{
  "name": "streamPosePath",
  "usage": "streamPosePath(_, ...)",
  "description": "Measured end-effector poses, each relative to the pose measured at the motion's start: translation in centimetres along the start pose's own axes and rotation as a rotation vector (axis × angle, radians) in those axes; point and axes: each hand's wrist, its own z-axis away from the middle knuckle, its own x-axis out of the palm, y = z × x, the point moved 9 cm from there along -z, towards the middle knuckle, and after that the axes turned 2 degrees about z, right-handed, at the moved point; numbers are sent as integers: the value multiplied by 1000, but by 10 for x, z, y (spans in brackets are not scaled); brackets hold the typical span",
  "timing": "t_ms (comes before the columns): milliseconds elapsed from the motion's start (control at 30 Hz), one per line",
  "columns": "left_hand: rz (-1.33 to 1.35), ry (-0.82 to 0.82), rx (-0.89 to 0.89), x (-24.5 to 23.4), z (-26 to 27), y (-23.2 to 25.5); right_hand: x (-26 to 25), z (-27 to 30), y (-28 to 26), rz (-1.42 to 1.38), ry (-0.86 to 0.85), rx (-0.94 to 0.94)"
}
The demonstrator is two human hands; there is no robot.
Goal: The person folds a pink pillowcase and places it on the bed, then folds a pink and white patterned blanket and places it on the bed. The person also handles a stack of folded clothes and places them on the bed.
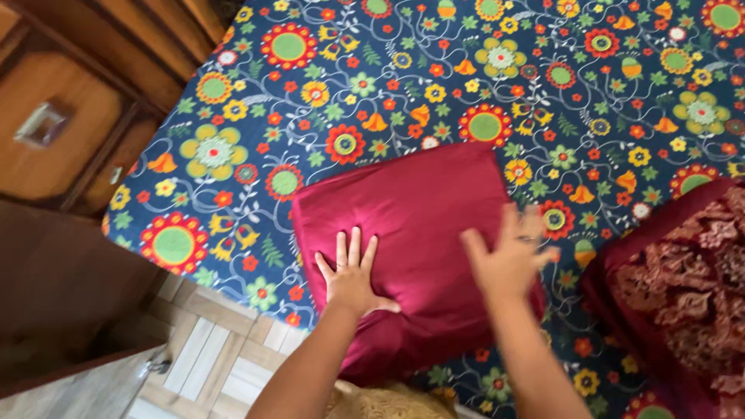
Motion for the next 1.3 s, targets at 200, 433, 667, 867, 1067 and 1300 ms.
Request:
streamPosePath(200,521,401,-147,107,57,-149,35,226,-162,-432,-727,-880)
streamPosePath(433,685,311,-287,165,92,-339,-4,200,-168,-365,-487,-760)
streamPosePath(667,907,443,76,77,127,-273,-16,176,-129,-38,-226,-53)
streamPosePath(867,951,351,210,38,149,-232,0,287,-223,-931,-1104,-607)
streamPosePath(1067,961,357,273,28,150,-215,-63,211,-220,-396,-261,-637)
streamPosePath(1300,875,318,224,27,146,-198,-23,160,-71,-222,-257,-546)
